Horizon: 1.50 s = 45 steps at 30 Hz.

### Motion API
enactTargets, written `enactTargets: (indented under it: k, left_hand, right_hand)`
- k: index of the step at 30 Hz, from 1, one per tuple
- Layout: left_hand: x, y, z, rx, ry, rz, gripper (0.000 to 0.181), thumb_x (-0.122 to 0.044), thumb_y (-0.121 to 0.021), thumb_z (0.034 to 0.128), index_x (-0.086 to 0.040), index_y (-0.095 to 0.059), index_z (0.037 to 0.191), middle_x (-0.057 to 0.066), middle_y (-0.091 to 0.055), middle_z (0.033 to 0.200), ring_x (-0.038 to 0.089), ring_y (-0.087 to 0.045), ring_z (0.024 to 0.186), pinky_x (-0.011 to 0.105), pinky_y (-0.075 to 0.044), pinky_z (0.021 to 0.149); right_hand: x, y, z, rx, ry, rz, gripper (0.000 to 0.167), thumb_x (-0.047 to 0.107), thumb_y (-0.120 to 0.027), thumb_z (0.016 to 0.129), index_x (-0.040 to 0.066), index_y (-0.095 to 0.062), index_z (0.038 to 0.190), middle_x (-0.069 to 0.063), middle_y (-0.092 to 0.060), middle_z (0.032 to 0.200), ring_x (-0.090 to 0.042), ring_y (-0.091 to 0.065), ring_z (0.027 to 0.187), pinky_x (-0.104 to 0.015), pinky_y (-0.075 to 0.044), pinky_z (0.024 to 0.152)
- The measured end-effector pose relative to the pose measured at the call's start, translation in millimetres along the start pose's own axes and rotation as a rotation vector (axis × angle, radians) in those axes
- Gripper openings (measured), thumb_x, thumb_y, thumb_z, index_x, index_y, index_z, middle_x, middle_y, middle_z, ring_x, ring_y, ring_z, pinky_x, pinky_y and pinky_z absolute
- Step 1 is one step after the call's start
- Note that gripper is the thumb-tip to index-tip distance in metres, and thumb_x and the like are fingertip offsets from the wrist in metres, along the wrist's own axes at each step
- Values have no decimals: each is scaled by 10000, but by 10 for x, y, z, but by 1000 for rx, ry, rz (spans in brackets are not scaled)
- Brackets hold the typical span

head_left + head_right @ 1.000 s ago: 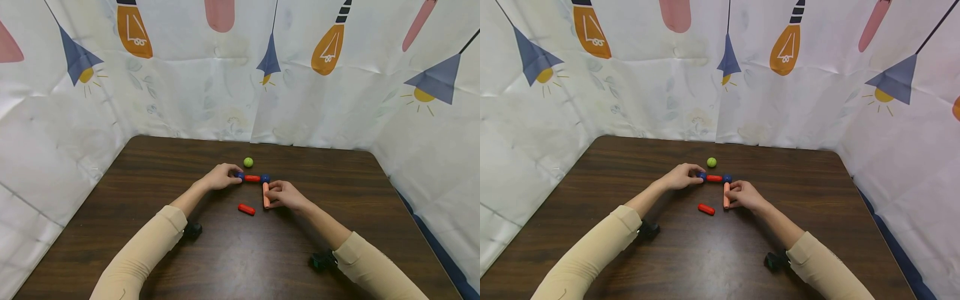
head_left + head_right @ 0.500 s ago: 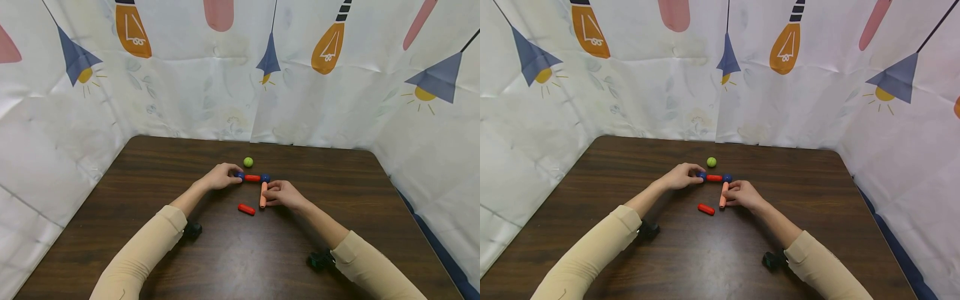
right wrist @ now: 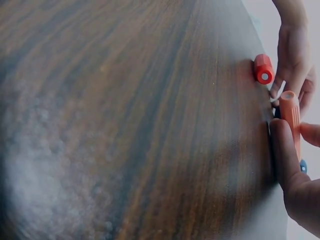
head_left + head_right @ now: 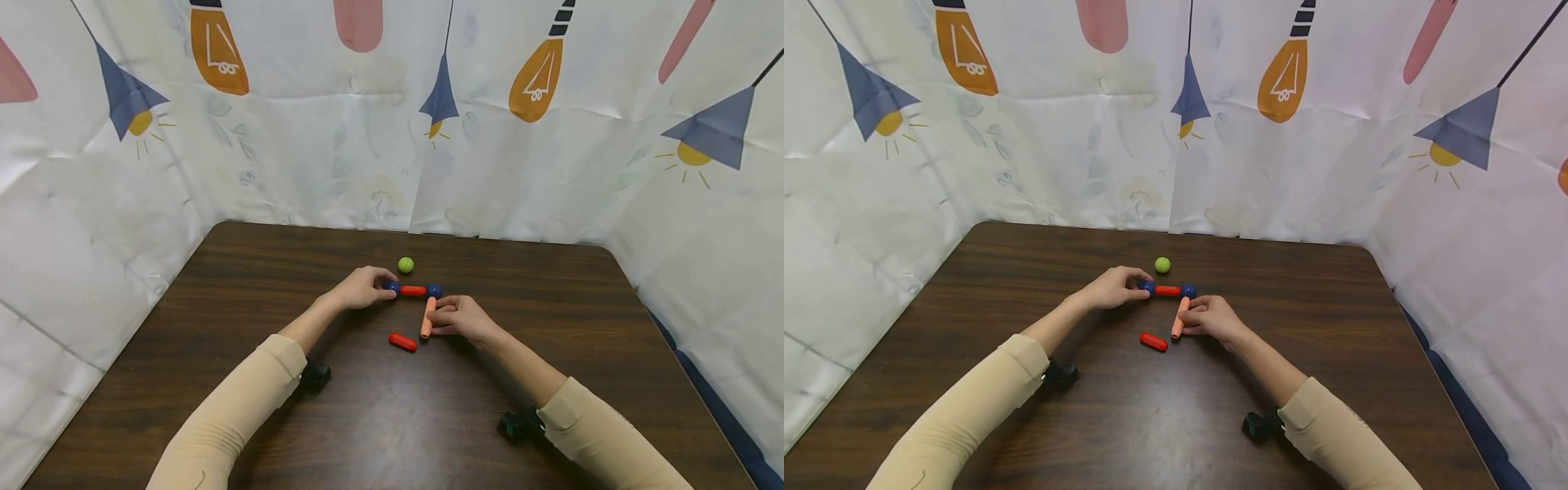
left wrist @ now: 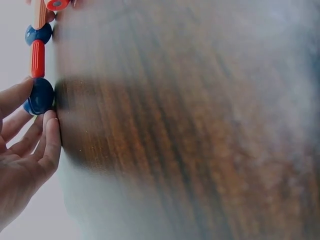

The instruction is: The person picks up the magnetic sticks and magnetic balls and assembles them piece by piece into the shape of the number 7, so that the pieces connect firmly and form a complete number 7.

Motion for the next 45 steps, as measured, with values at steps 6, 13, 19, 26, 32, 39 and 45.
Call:
enactTargets:
  k: [6,13,19,26,32,39,45]
  left_hand:
    - [0,-19,3,1,5,13,385,-238,-695,1007,-59,-652,1346,69,-666,1127,197,-588,908,347,-490,773]
    - [48,-34,-1,-5,21,10,429,-243,-686,1014,-56,-609,1392,83,-656,1169,188,-624,947,357,-523,809]
    - [52,-13,-19,-10,24,15,440,-252,-681,1017,-47,-603,1399,101,-650,1196,201,-620,950,370,-528,811]
    - [0,59,-113,-75,34,79,422,-216,-679,1015,3,-609,1368,143,-636,1251,236,-633,1025,398,-530,872]
    - [-59,109,-213,-150,72,148,350,-204,-673,1007,24,-664,1272,155,-659,1205,278,-638,1061,426,-523,908]
    - [-190,49,-344,-133,100,179,227,-197,-689,994,-17,-732,1124,103,-689,1069,256,-643,983,434,-525,875]
    - [-353,-111,-440,-29,34,199,183,-209,-718,981,-53,-746,1070,27,-677,974,172,-604,852,380,-525,796]
  right_hand:
    - [-18,13,11,-5,-8,12,540,58,-676,996,-152,-422,1423,-228,-650,1167,-215,-708,934,-359,-581,836]
    - [-36,2,19,2,-16,36,536,66,-678,1000,-140,-423,1425,-220,-651,1147,-222,-709,939,-358,-578,847]
    - [-39,-17,19,16,-8,56,514,63,-664,1008,-142,-425,1415,-218,-662,1131,-228,-715,942,-357,-575,855]
    - [-36,-15,27,18,1,64,508,61,-672,1001,-138,-437,1404,-208,-685,1115,-229,-718,945,-359,-575,855]
    - [-38,-7,26,9,0,68,521,54,-669,1001,-141,-421,1415,-216,-671,1127,-231,-715,945,-361,-575,855]
    - [-26,-17,14,8,6,62,499,51,-662,1003,-139,-431,1403,-217,-672,1134,-230,-713,954,-365,-574,861]
    - [-26,-15,9,6,8,49,485,59,-655,1011,-135,-442,1401,-206,-682,1140,-226,-711,966,-371,-572,867]
Point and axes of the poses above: each hand's wrist, its own z-axis towards the middle knuckle, its own y-axis out of the back of the hand, x = y × z, the point moved 8 cm from there along z, towards the middle knuckle
